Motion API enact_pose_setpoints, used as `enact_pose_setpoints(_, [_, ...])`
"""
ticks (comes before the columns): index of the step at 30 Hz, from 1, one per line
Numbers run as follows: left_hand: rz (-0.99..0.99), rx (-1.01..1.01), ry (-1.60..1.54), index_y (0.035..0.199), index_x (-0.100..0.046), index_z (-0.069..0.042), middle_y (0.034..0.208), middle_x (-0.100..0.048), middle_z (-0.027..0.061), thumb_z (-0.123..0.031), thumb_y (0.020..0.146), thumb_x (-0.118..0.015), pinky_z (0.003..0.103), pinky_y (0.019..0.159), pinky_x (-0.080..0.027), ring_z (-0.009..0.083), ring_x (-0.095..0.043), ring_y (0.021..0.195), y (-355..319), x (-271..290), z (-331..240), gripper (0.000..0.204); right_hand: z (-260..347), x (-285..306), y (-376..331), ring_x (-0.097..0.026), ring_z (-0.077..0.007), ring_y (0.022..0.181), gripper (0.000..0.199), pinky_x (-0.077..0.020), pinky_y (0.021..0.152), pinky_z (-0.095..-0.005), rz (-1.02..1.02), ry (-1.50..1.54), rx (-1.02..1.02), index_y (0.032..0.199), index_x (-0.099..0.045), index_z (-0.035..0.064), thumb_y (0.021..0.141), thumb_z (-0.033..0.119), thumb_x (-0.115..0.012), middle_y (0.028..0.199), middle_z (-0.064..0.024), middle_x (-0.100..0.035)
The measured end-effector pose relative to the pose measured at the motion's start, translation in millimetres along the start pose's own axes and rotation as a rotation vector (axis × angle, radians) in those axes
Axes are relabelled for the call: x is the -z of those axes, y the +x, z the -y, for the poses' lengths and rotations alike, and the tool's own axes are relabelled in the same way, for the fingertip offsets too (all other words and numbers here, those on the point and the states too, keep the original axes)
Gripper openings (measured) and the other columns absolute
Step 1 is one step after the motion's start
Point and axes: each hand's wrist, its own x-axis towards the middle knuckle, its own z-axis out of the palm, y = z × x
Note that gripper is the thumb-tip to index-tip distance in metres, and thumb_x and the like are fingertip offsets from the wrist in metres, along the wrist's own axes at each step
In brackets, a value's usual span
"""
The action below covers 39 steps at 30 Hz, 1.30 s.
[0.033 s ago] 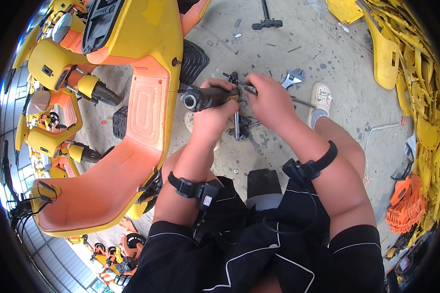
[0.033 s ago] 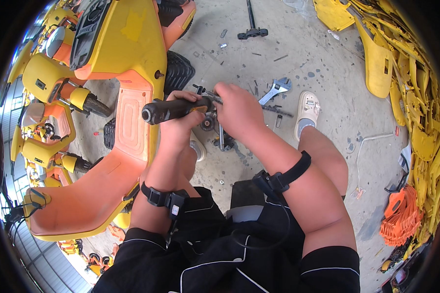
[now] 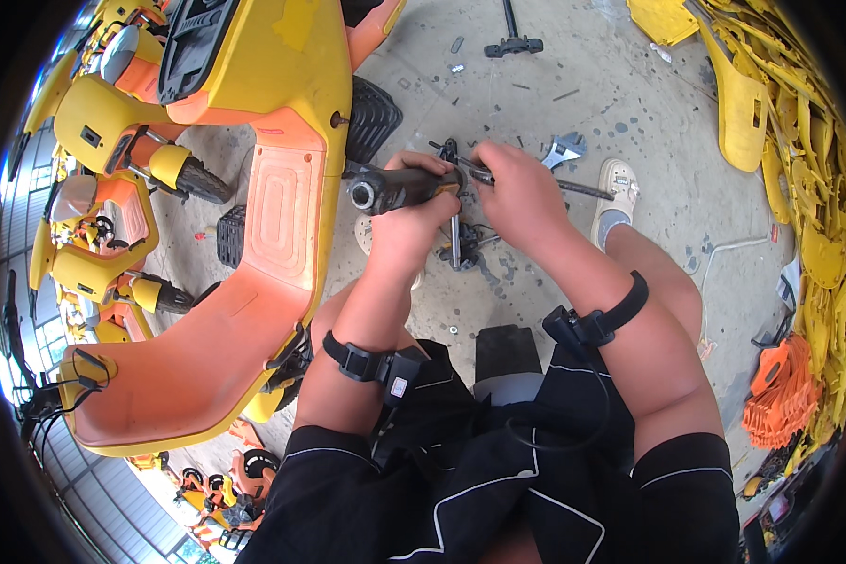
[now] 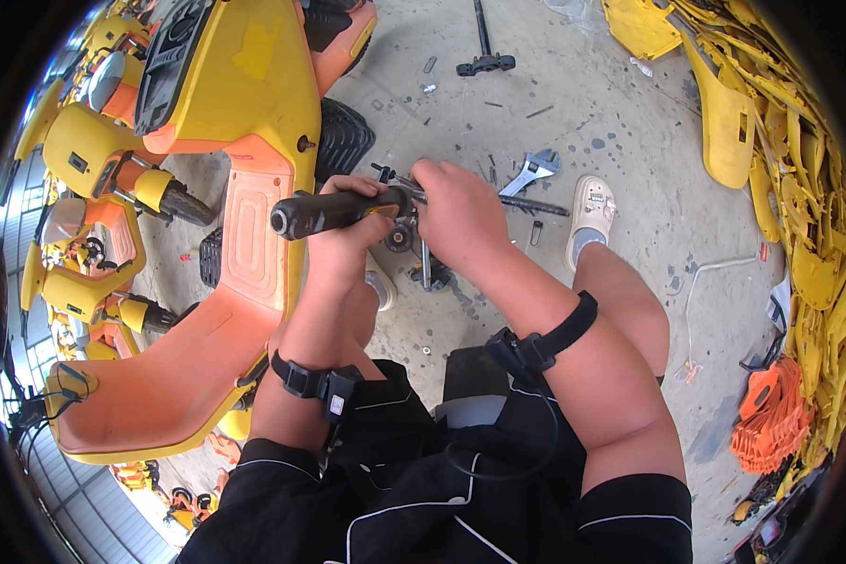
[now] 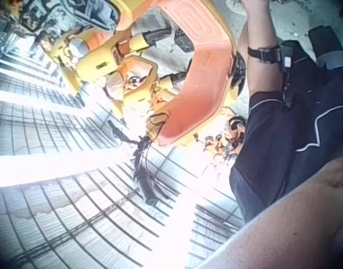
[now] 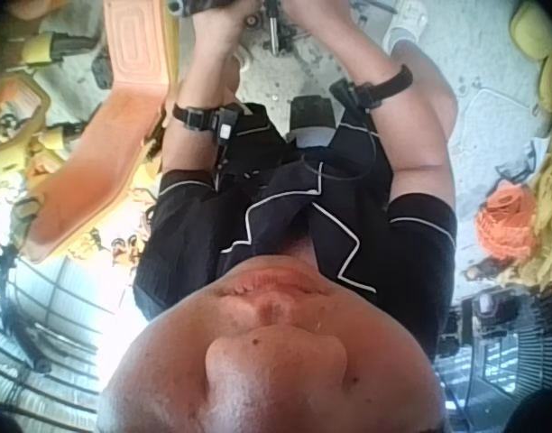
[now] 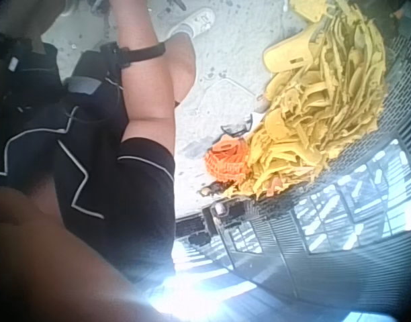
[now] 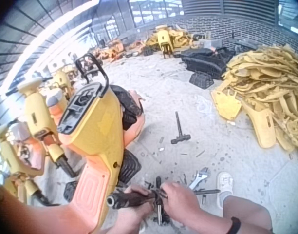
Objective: The person sits on a low stool in a workshop and assembles a scooter handlebar stem. They insert a bolt into the stem and tighten it using a wrench, then use a hammer to tap the assembly into place.
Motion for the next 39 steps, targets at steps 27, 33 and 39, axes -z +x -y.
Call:
enact_pose_setpoints(27, [0.158,-0.138,0.135,0.096,-0.056,-0.006,0.099,-0.061,0.0052,0.008,0.066,-0.066,0.033,0.085,-0.049,0.0172,-0.061,0.095,-0.7,-4.1,14.8,0.034,-14.3,6.8,20.3,-0.058,-0.0133,0.084,0.031,-0.0457,0.075,-0.0285,0.243,0.925,-0.536,0.101,-0.067,-0.0026,0.086,0.024,-0.073,0.091,-0.008,-0.067])
enact_pose_setpoints(33, [0.181,-0.156,0.29,0.096,-0.057,-0.007,0.098,-0.062,0.0047,0.007,0.066,-0.066,0.032,0.082,-0.05,0.0168,-0.062,0.09,0.4,2.0,11.9,0.034,-16.4,-0.6,18.4,-0.059,-0.0155,0.082,0.035,-0.046,0.074,-0.0303,0.159,0.854,-0.453,0.097,-0.067,-0.0027,0.086,0.03,-0.07,0.09,-0.0081,-0.066])
enact_pose_setpoints(39, [0.136,-0.131,0.178,0.094,-0.058,-0.007,0.09,-0.062,0.0044,0.004,0.065,-0.069,0.032,0.076,-0.05,0.0165,-0.062,0.085,-1.1,-3.3,14.3,0.033,-15.0,3.0,20.7,-0.061,-0.0175,0.086,0.034,-0.0478,0.076,-0.032,0.239,0.878,-0.561,0.096,-0.066,-0.0029,0.084,0.029,-0.071,0.089,-0.0108,-0.067])
